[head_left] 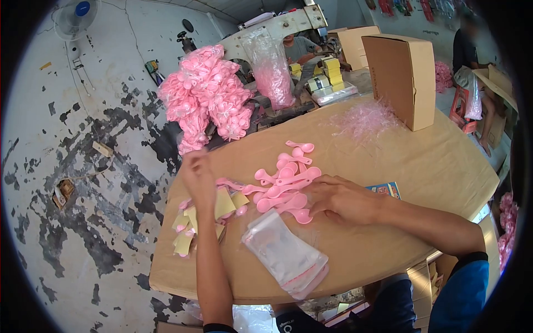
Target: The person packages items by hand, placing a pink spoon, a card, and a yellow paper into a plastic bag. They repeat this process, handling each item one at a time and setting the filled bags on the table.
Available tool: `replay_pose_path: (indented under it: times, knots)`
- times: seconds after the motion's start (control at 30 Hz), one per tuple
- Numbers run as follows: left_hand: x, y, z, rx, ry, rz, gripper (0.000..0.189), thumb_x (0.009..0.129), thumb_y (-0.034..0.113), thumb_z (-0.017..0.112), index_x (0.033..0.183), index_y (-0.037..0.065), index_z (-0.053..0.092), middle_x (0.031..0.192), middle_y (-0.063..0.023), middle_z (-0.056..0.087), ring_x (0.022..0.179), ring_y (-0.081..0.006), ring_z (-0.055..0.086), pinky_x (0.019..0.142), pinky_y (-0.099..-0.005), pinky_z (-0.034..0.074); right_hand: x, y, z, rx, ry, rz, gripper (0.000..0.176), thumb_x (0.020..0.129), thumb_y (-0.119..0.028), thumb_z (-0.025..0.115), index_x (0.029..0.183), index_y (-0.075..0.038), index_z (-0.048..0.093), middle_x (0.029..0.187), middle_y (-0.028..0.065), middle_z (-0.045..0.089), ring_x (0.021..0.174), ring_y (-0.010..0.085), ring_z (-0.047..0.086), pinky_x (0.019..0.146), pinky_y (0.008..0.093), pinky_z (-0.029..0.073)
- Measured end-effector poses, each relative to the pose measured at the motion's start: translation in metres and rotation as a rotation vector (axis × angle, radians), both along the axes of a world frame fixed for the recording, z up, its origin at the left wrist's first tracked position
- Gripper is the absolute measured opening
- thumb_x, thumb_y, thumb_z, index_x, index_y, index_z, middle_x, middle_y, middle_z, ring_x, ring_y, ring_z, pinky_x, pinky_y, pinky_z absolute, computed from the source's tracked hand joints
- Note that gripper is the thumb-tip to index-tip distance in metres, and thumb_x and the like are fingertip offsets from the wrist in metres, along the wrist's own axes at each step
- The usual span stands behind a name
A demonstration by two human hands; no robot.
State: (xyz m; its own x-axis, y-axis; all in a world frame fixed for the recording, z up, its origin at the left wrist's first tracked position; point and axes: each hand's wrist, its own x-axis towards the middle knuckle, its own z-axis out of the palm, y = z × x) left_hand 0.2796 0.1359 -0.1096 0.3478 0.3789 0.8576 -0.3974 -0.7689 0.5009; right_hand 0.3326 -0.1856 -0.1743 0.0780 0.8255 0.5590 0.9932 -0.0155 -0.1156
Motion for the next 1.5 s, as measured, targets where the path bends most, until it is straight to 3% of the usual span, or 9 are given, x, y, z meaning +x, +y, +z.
replay_pose_path:
  times: [0.13, 0.3, 0.5, 0.6, 0.7, 0.8, 0.97, 1.27, 1.5]
  knots:
    - [-0.008, -0.065, -0.013, 0.155, 0.693, -0.556, 0.02, 0.087, 0.015, 0.064, 0.102, 0.002, 0.063, 0.097, -0.0072, 0.065, 0.093, -0.0166, 0.059, 0.084, -0.0317, 0.046, 0.0, -0.005, 0.0, -0.067, 0.015, -0.094, 0.037, 0.072, -0.004, 0.064, 0.108, -0.008, 0.067, 0.12, 0.0059, 0.059, 0.119, 0.0276, 0.05, 0.099, 0.0411, 0.041]
    - [-0.001, -0.092, -0.041, 0.538, 0.912, -0.61, 0.06, 0.087, 0.023, 0.067, 0.138, 0.001, 0.046, 0.129, -0.0129, 0.056, 0.121, -0.0229, 0.053, 0.101, -0.0354, 0.042, 0.008, -0.015, 0.019, 0.008, 0.074, -0.073, 0.036, 0.074, -0.001, 0.064, 0.11, -0.006, 0.067, 0.118, 0.0075, 0.063, 0.114, 0.0278, 0.053, 0.098, 0.0405, 0.042]
    - [-0.005, -0.105, -0.036, 0.051, 1.049, -1.087, 0.076, 0.091, 0.041, 0.063, 0.148, 0.002, 0.029, 0.127, -0.0187, 0.056, 0.12, -0.0242, 0.055, 0.1, -0.0358, 0.044, 0.022, -0.035, 0.047, 0.244, 0.121, 0.019, 0.038, 0.075, 0.008, 0.061, 0.111, -0.003, 0.067, 0.117, 0.0082, 0.064, 0.109, 0.0293, 0.054, 0.096, 0.0383, 0.045]
    - [0.008, -0.101, -0.037, -0.574, 1.06, -1.672, 0.064, 0.098, 0.042, 0.052, 0.146, 0.004, 0.034, 0.117, -0.0203, 0.059, 0.107, -0.0252, 0.061, 0.091, -0.0343, 0.049, 0.032, -0.042, 0.049, 0.301, 0.11, 0.038, 0.045, 0.073, 0.013, 0.059, 0.114, -0.005, 0.066, 0.118, 0.0078, 0.063, 0.107, 0.0295, 0.054, 0.093, 0.0375, 0.046]
    - [-0.007, -0.119, -0.025, -0.776, 1.191, -1.6, 0.057, 0.1, 0.041, 0.046, 0.142, 0.004, 0.038, 0.106, -0.0201, 0.062, 0.091, -0.0267, 0.066, 0.082, -0.0353, 0.052, 0.035, -0.044, 0.049, 0.323, 0.125, 0.035, 0.048, 0.073, 0.014, 0.059, 0.116, -0.007, 0.066, 0.12, 0.0074, 0.063, 0.108, 0.0296, 0.054, 0.093, 0.038, 0.046]
    - [-0.01, -0.117, -0.031, -0.537, 1.227, -1.51, 0.044, 0.102, 0.035, 0.045, 0.133, 0.003, 0.043, 0.101, -0.0193, 0.064, 0.085, -0.0288, 0.067, 0.081, -0.0387, 0.054, 0.035, -0.046, 0.05, 0.345, 0.102, 0.005, 0.046, 0.075, 0.011, 0.059, 0.116, -0.007, 0.066, 0.12, 0.0077, 0.063, 0.109, 0.029, 0.054, 0.094, 0.0383, 0.046]
    - [-0.013, -0.121, -0.033, -0.567, 0.952, -1.389, 0.029, 0.101, 0.026, 0.046, 0.119, 0.003, 0.046, 0.104, -0.021, 0.065, 0.092, -0.0299, 0.068, 0.082, -0.0398, 0.056, 0.038, -0.053, 0.058, 0.329, 0.034, -0.041, 0.032, 0.082, -0.002, 0.06, 0.114, -0.003, 0.066, 0.122, 0.0109, 0.063, 0.107, 0.0312, 0.056, 0.095, 0.0372, 0.046]
    - [-0.004, -0.121, -0.029, -0.83, 0.598, -1.1, 0.034, 0.101, 0.016, 0.043, 0.131, 0.0, 0.041, 0.124, -0.0236, 0.058, 0.11, -0.0319, 0.063, 0.091, -0.0395, 0.055, 0.05, -0.089, 0.061, -0.818, 0.679, -0.387, 0.063, 0.069, -0.052, 0.082, 0.103, -0.001, 0.065, 0.1, 0.0095, 0.069, 0.092, 0.0229, 0.066, 0.076, 0.034, 0.052]
    - [-0.007, -0.127, -0.027, -0.874, 0.558, -1.148, 0.034, 0.101, 0.013, 0.047, 0.132, -0.001, 0.041, 0.129, -0.0208, 0.055, 0.116, -0.0311, 0.059, 0.099, -0.0372, 0.052, 0.057, -0.085, 0.052, -0.732, 0.528, -0.415, 0.054, 0.072, -0.046, 0.081, 0.099, -0.002, 0.065, 0.089, 0.0108, 0.069, 0.083, 0.0235, 0.067, 0.067, 0.0336, 0.052]
